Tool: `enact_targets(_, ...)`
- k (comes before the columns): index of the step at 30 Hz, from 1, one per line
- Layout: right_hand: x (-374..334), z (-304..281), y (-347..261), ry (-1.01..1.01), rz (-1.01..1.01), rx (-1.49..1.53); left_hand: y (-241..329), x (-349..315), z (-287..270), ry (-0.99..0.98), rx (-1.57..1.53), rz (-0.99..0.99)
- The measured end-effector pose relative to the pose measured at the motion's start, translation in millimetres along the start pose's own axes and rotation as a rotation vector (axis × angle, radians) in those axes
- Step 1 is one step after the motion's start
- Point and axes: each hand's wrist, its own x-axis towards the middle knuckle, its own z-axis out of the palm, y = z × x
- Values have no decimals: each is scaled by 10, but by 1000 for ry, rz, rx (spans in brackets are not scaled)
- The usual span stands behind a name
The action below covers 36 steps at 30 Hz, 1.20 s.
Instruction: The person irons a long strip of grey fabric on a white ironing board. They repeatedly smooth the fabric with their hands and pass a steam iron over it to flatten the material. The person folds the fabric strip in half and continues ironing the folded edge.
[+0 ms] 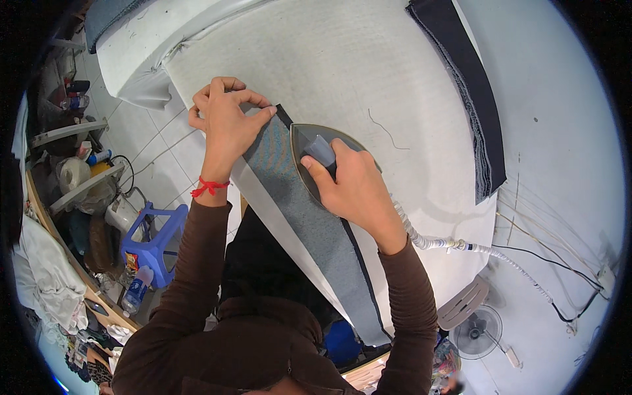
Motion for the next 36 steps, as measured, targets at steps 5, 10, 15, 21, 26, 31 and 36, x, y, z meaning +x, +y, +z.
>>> enact_targets(5,118,41,-17,13,-29,0,-114,73,-64,-51,-11,-14)
enact_targets(10,280,50,-100,19,-1,2,-213,83,-83,-18,-42,76)
enact_targets(15,653,60,-264,57,-82,-14,-360,9,114,374,-341,123)
enact_targets(21,351,128,-64,90,-77,-62,-469,2,139,578,-489,168)
enact_targets(26,457,105,-185,100,-62,-39,-437,2,203,534,-456,238)
enact_targets(31,723,162,-284,69,-83,-117,-485,47,159,463,-272,327)
enact_targets(36,250,173,-99,67,-38,-63,-462,91,214,405,-33,365)
